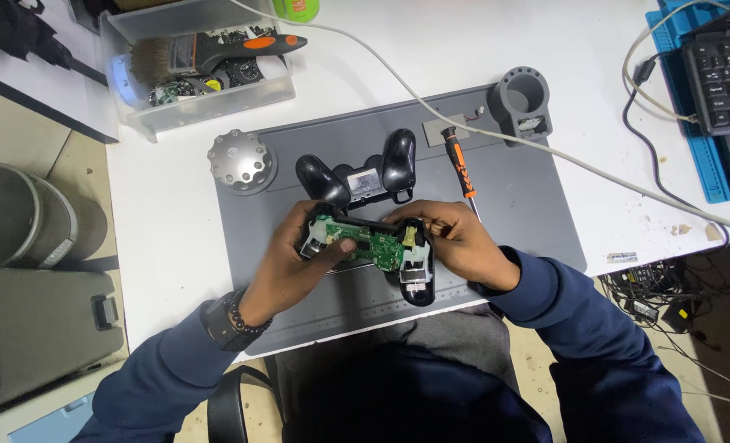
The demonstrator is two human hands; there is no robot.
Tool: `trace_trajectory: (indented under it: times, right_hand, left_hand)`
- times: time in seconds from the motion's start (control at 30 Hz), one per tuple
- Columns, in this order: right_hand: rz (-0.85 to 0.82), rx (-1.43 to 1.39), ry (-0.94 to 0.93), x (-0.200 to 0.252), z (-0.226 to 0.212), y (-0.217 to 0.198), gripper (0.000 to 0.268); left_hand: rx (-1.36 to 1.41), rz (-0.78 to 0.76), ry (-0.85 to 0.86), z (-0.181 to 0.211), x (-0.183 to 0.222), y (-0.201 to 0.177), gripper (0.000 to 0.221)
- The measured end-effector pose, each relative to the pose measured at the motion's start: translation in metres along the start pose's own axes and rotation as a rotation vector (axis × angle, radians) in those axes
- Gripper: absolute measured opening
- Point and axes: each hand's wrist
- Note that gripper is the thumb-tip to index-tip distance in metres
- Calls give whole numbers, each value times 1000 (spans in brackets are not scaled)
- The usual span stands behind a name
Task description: Disassembling and reassembling a game controller to repair internal components
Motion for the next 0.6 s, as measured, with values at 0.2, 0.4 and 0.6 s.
trace_trajectory:
  times: [0.2,0.4,0.6]
  right_hand:
    - [61,-41,-24,1,-1,2,23]
    - [58,13,-48,1,3,0,28]
    - [71,-2,-31,-4,5,-4,33]
  left_hand:
    - [-122,-21,-82,12,-2,1,44]
    - [-179,11,-89,15,-1,1,45]
    - [-171,22,-119,14,-1,0,45]
Point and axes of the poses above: each hand's wrist, its own x-axis away from the middle knuckle, its own y-axis out of the palm, z = x × y, and after that the axes turned 11 degrees about -x, right-handed
